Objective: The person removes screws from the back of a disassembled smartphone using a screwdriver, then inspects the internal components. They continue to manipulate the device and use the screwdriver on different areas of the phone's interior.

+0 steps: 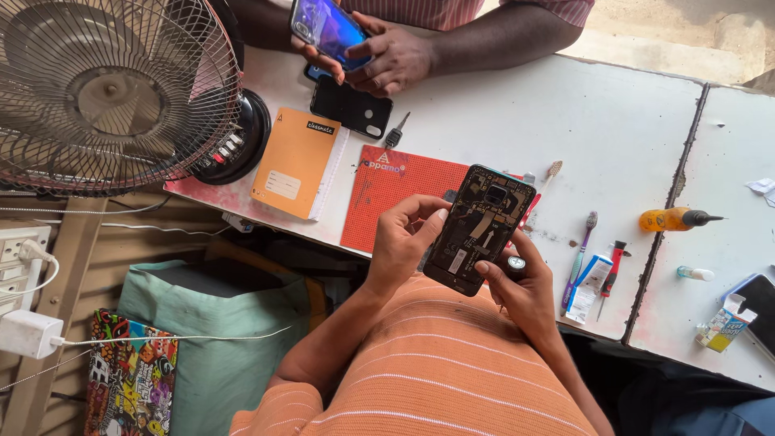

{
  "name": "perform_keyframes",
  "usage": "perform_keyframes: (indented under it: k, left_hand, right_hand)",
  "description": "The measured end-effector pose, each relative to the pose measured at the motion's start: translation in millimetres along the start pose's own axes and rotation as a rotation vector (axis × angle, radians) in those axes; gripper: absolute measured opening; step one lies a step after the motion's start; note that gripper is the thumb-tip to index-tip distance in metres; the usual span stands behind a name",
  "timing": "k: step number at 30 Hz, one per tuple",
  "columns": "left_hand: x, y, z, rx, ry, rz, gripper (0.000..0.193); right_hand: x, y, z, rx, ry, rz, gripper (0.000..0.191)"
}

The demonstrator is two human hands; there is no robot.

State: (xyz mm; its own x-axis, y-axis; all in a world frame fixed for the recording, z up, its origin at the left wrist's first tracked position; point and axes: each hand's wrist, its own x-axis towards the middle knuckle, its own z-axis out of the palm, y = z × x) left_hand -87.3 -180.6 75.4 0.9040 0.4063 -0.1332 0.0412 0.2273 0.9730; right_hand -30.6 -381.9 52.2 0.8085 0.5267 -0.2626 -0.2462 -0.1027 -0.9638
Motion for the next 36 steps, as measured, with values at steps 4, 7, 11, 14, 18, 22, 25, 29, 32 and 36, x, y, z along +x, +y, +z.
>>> perform_keyframes:
  k: [4,7,11,14,18,22,25,29,32,36]
  left_hand:
    - [0.0,1.5,1.6,0.031,0.003,-0.006,0.018]
    - [0.9,2.7,1.9,0.091,0.022,-0.002,0.018]
    - [1.1,3.1,0.4,0.128,0.021,0.043,0.018]
    - [0.1,2.0,-1.0,0.135,0.024,0.042,0.019]
    - [0.6,1.2,-2.7,0.151,0.022,0.049,0.018]
    - [2.4,1.8,-2.0,0.172,0.033,0.03,0.017]
    - [2.6,1.8,-0.3,0.207,0.058,0.03,0.018]
    - [3.0,-0.3,1.0,0.212,0.07,0.016,0.019]
    - [3.7,-3.2,1.1,0.221,0.077,0.036,0.019]
    - [5.5,-7.5,3.2,0.23,0.092,0.06,0.018]
  right_hand:
    - [-1.1,0.9,-0.9,-0.011,-0.004,-0.023,0.071]
    - [-0.8,0.1,-0.4,-0.028,-0.009,-0.026,0.073]
    - [0.5,-0.9,0.6,-0.016,-0.015,-0.007,0.073]
    - [1.8,-0.1,1.2,-0.005,-0.013,-0.025,0.073]
    - [2.8,0.9,1.2,-0.002,-0.015,-0.013,0.072]
    - [3.5,-0.1,1.9,-0.01,-0.019,-0.016,0.072]
    - [3.4,-1.5,2.4,-0.036,-0.011,-0.015,0.073]
    - [3.7,-2.2,2.6,-0.089,-0.021,-0.039,0.074]
    - [4.3,-1.6,2.7,-0.073,-0.03,-0.052,0.073]
    - [5.0,-1.4,2.8,-0.095,-0.027,-0.054,0.076]
